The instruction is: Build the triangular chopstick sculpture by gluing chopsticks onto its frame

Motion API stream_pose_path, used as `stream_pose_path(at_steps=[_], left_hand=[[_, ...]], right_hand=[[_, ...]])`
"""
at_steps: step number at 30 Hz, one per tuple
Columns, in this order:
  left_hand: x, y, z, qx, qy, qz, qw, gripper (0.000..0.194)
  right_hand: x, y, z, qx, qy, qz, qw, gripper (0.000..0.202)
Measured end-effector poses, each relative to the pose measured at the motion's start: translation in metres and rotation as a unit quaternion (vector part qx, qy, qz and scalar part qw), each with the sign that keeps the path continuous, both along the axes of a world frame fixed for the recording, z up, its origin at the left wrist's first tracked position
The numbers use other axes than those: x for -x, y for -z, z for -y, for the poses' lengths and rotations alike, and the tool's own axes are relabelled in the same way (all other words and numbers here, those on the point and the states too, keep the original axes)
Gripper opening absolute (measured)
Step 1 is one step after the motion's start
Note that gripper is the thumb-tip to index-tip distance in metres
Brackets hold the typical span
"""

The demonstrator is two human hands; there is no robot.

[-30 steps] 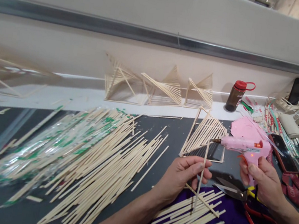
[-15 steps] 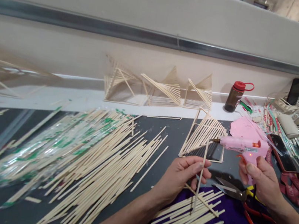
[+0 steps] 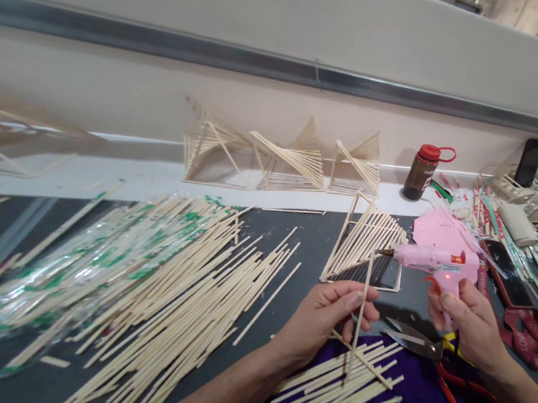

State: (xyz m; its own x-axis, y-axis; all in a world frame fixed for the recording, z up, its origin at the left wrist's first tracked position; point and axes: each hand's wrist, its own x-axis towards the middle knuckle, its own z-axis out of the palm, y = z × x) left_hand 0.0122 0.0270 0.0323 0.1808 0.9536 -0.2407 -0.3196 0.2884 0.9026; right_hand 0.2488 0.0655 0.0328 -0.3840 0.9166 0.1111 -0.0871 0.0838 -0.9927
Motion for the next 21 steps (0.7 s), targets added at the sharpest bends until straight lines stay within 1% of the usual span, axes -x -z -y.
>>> stream_pose_path(at_steps=[5, 11, 16, 18, 21], left_hand=[[-0.0001, 0.0002, -0.0002, 0.000, 0.000, -0.004, 1.000, 0.025], [-0.0010, 0.0018, -0.0004, 0.008, 0.007, 0.007, 1.000, 0.029], [-0.0005, 0.0006, 0.0002, 0.013, 0.007, 0.011, 1.000, 0.029], [-0.0005, 0.0004, 0.0002, 0.011, 0.005, 0.012, 1.000, 0.028], [-0.0006, 0.0006, -0.0003, 0.013, 0.004, 0.013, 1.000, 0.026]], right_hand=[[-0.0026, 0.0030, 0.0003, 0.001, -0.013, 0.015, 1.000, 0.021], [-0.0017, 0.0014, -0.0018, -0.009, -0.004, 0.006, 1.000, 0.020], [-0.0027, 0.0027, -0.0002, -0.001, -0.005, 0.026, 1.000, 0.023], [-0.0029, 0.0021, 0.0008, 0.000, 0.002, 0.026, 1.000, 0.025], [-0.0027, -0.0012, 0.0012, 0.003, 0.031, 0.016, 0.999, 0.024]])
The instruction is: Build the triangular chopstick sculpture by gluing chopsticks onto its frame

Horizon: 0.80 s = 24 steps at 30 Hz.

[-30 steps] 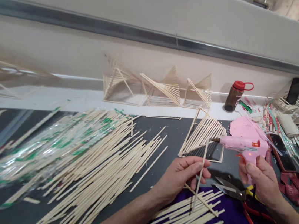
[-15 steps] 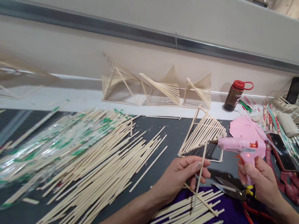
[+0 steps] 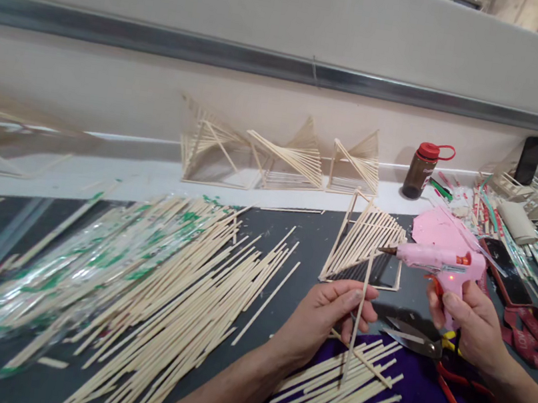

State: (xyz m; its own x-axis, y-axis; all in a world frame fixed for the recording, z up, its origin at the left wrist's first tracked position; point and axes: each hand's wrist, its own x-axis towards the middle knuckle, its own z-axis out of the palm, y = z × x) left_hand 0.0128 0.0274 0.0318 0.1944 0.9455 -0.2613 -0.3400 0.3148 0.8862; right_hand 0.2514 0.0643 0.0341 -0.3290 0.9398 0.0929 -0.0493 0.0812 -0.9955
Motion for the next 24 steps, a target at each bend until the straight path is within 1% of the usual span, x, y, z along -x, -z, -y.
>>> stream_pose_path(at_steps=[3, 8, 16, 20, 24], left_hand=[[0.000, 0.000, -0.001, 0.004, -0.001, 0.006, 1.000, 0.025], [0.000, 0.000, -0.001, 0.002, -0.007, 0.004, 1.000, 0.026], [0.000, -0.001, -0.001, 0.005, 0.001, 0.010, 1.000, 0.027], [0.000, 0.001, -0.001, 0.007, 0.001, 0.003, 1.000, 0.028], [0.000, 0.003, -0.001, 0.009, -0.002, 0.010, 1.000, 0.028]], right_hand=[[0.000, -0.005, -0.001, 0.026, 0.018, -0.009, 0.999, 0.023], [0.001, -0.012, 0.000, 0.087, -0.022, -0.027, 0.996, 0.030], [0.005, -0.005, 0.003, 0.129, -0.025, -0.055, 0.990, 0.035], [0.007, -0.008, 0.002, 0.121, -0.015, -0.034, 0.992, 0.038], [0.009, -0.010, 0.002, 0.115, -0.020, -0.019, 0.993, 0.041]])
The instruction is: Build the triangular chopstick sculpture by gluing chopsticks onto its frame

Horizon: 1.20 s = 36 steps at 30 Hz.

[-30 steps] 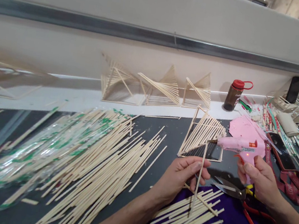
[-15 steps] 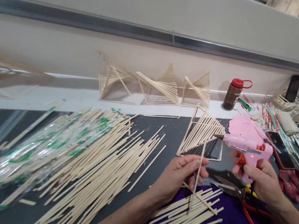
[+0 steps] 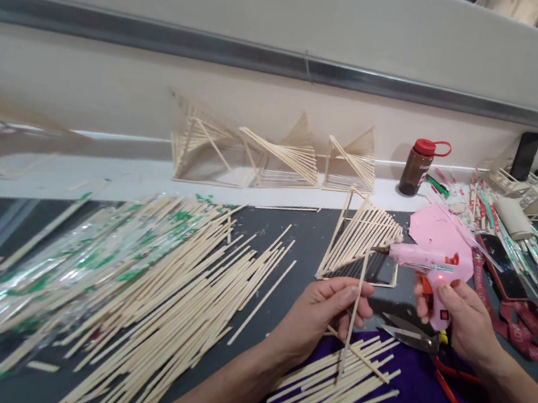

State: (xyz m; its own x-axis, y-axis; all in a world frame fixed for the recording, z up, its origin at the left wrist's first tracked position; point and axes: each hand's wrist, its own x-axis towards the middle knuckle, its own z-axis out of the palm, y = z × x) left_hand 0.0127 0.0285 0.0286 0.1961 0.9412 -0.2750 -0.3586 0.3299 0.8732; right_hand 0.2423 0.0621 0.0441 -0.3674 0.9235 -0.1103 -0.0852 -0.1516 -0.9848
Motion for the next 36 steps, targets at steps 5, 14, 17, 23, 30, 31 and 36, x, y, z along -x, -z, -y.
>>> stream_pose_path(at_steps=[5, 14, 17, 23, 30, 31, 36], left_hand=[[0.000, 0.000, 0.000, 0.004, 0.000, 0.013, 1.000, 0.029], [-0.002, 0.000, 0.000, 0.014, 0.008, 0.013, 1.000, 0.029], [-0.002, 0.001, 0.000, 0.012, 0.011, 0.015, 1.000, 0.028], [-0.004, 0.002, 0.000, 0.007, 0.012, 0.024, 1.000, 0.028], [-0.004, 0.000, 0.001, 0.010, 0.012, 0.020, 1.000, 0.028], [-0.003, 0.001, 0.001, 0.008, 0.012, 0.020, 1.000, 0.027], [-0.004, 0.004, 0.000, -0.003, 0.016, 0.029, 0.999, 0.026]], right_hand=[[0.002, 0.001, 0.000, -0.035, 0.020, 0.012, 0.999, 0.040], [0.000, 0.008, -0.001, -0.112, 0.008, 0.031, 0.993, 0.040], [-0.001, 0.010, 0.000, -0.112, 0.011, 0.027, 0.993, 0.042], [-0.002, 0.012, 0.000, -0.112, 0.024, 0.032, 0.993, 0.042], [-0.001, 0.013, 0.000, -0.124, 0.013, 0.020, 0.992, 0.040], [-0.001, 0.013, 0.001, -0.127, 0.012, 0.020, 0.992, 0.041], [-0.001, 0.011, 0.001, -0.135, 0.021, 0.027, 0.990, 0.042]])
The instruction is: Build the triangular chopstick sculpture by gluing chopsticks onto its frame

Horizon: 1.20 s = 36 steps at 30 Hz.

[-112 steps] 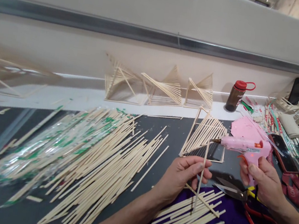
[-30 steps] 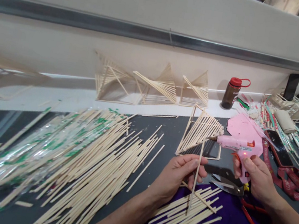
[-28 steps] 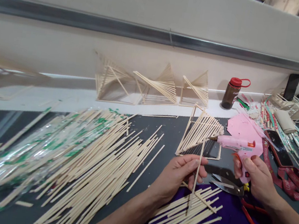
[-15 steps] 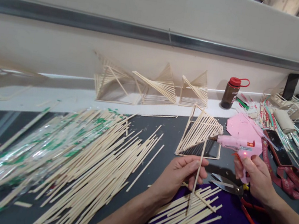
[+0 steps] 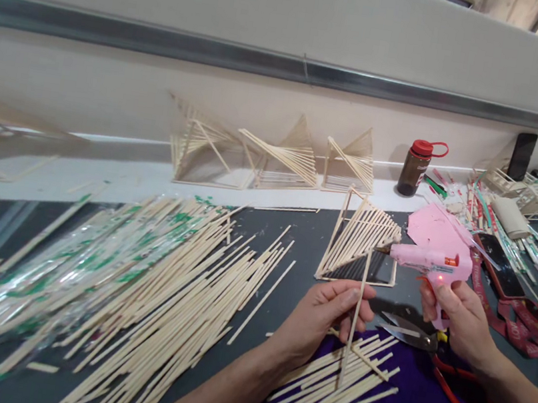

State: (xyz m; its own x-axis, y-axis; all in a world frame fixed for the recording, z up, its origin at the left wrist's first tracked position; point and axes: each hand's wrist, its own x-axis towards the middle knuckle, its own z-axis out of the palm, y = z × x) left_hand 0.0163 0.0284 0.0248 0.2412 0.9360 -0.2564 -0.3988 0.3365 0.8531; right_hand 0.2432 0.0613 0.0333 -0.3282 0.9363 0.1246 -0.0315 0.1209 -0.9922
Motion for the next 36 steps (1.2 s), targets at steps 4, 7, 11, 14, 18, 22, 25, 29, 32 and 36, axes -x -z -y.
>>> stream_pose_path(at_steps=[4, 7, 11, 14, 18, 22, 25, 29, 32, 36], left_hand=[[0.000, 0.001, 0.000, -0.007, 0.004, 0.005, 1.000, 0.025], [0.001, 0.001, 0.001, -0.005, 0.004, 0.005, 1.000, 0.026], [0.000, 0.003, 0.000, -0.004, 0.010, 0.006, 1.000, 0.026], [0.001, 0.002, 0.001, 0.001, 0.010, 0.001, 1.000, 0.025], [0.001, 0.001, 0.001, 0.007, 0.005, -0.007, 1.000, 0.027], [0.001, 0.000, 0.001, 0.013, 0.007, -0.010, 1.000, 0.028], [0.001, 0.001, 0.001, 0.012, 0.011, -0.006, 1.000, 0.029], [0.001, 0.002, 0.000, 0.006, 0.009, -0.003, 1.000, 0.030], [0.001, 0.001, -0.001, 0.010, 0.003, -0.005, 1.000, 0.030], [0.002, -0.003, -0.001, 0.011, -0.008, -0.013, 1.000, 0.026]], right_hand=[[0.000, -0.001, 0.000, 0.008, -0.007, 0.000, 1.000, 0.042], [-0.001, 0.001, 0.000, 0.014, -0.007, -0.004, 1.000, 0.040], [-0.002, 0.002, -0.001, 0.011, 0.005, 0.003, 1.000, 0.041], [-0.002, 0.002, -0.001, 0.013, 0.006, 0.006, 1.000, 0.041], [-0.003, 0.003, 0.000, 0.015, -0.001, 0.004, 1.000, 0.040], [-0.003, 0.003, -0.001, 0.017, 0.008, 0.013, 1.000, 0.042], [-0.001, -0.001, -0.001, 0.028, 0.017, 0.021, 0.999, 0.043], [0.001, -0.007, 0.000, 0.037, 0.024, 0.024, 0.999, 0.044], [0.002, -0.008, 0.001, 0.046, 0.021, 0.003, 0.999, 0.044], [0.006, -0.015, 0.001, 0.108, 0.015, -0.053, 0.993, 0.040]])
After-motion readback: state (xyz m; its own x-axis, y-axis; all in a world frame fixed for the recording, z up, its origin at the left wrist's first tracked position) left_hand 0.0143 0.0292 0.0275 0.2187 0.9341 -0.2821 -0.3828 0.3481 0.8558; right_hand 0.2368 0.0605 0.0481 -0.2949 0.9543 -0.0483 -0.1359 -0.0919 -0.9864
